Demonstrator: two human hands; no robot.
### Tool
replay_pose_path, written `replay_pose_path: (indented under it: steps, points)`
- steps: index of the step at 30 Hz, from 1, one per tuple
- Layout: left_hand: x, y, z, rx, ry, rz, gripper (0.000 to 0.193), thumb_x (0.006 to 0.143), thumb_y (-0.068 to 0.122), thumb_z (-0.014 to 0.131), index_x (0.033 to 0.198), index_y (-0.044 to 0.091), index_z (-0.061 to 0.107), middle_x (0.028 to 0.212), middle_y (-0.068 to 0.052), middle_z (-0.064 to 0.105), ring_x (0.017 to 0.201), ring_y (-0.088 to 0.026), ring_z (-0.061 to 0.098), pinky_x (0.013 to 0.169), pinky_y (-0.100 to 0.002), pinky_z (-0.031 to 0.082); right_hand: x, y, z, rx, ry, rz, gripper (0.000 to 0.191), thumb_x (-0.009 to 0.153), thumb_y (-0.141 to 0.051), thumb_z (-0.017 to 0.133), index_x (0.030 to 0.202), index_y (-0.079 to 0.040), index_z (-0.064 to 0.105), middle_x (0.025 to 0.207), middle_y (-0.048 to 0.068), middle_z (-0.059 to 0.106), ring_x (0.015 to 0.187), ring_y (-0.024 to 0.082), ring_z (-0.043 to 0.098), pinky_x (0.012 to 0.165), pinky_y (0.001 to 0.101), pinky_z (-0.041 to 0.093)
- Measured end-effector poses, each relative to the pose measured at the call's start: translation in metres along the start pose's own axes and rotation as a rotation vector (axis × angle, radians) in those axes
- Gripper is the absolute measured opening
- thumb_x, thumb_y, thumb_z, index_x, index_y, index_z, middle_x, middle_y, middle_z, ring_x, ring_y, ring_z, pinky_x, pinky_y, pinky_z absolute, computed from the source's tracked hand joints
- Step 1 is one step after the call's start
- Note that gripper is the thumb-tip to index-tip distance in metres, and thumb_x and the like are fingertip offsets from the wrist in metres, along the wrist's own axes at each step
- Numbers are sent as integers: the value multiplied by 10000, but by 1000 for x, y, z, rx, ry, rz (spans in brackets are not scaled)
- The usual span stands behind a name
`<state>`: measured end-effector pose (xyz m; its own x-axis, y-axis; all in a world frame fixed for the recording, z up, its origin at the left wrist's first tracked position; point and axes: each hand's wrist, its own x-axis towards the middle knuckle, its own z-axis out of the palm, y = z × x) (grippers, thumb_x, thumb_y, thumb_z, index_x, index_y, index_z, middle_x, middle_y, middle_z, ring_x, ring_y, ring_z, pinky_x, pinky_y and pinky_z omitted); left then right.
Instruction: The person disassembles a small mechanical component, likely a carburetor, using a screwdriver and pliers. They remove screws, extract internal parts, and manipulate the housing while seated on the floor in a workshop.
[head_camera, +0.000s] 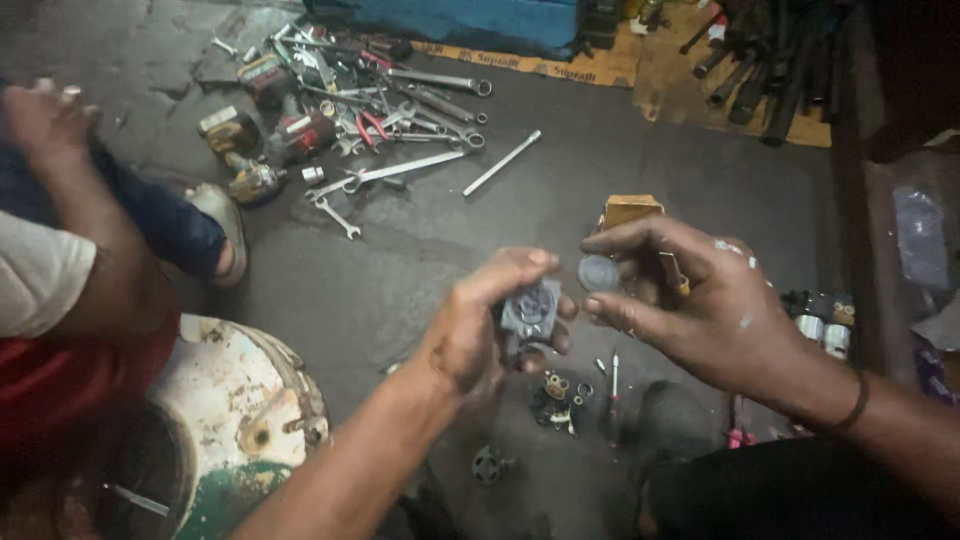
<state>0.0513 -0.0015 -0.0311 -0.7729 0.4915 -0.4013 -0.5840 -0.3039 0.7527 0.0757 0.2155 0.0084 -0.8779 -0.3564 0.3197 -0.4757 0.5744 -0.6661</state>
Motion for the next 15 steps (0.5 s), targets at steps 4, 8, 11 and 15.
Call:
replay_pose_path:
  steps: [4,8,11,15]
  points:
    - [2,-4,1,-44,11,-22,500,884,542,600,1161,127,619,863,-99,660,642,-168,616,464,-311,390,-4,-1,-4,47,-32,136,435,770,-203,825,1164,-102,671,1038,50,755,628,122,709,504,264,572]
    - [7,-5,-4,-18,79,26,437,880,504,584,1128,147,633,879,-81,669,648,-164,622,486,-307,408,-14,-8,1,-123,-23,-274,392,843,-257,801,1165,-103,640,1164,87,705,852,189,738,609,284,626]
    - [8,-2,-6,-26,129,65,355,865,449,584,1083,171,620,875,-39,650,637,-157,607,468,-311,381,-18,-14,9,-217,-146,-378,368,848,-284,793,1116,-79,647,1278,142,696,861,201,769,607,302,652]
    - [7,-1,-2,-9,232,215,288,877,374,590,1058,154,635,872,-19,630,651,-147,597,472,-320,404,-16,-16,10,-325,-265,-336,371,833,-331,783,1106,-107,669,1346,124,671,857,236,774,591,357,633]
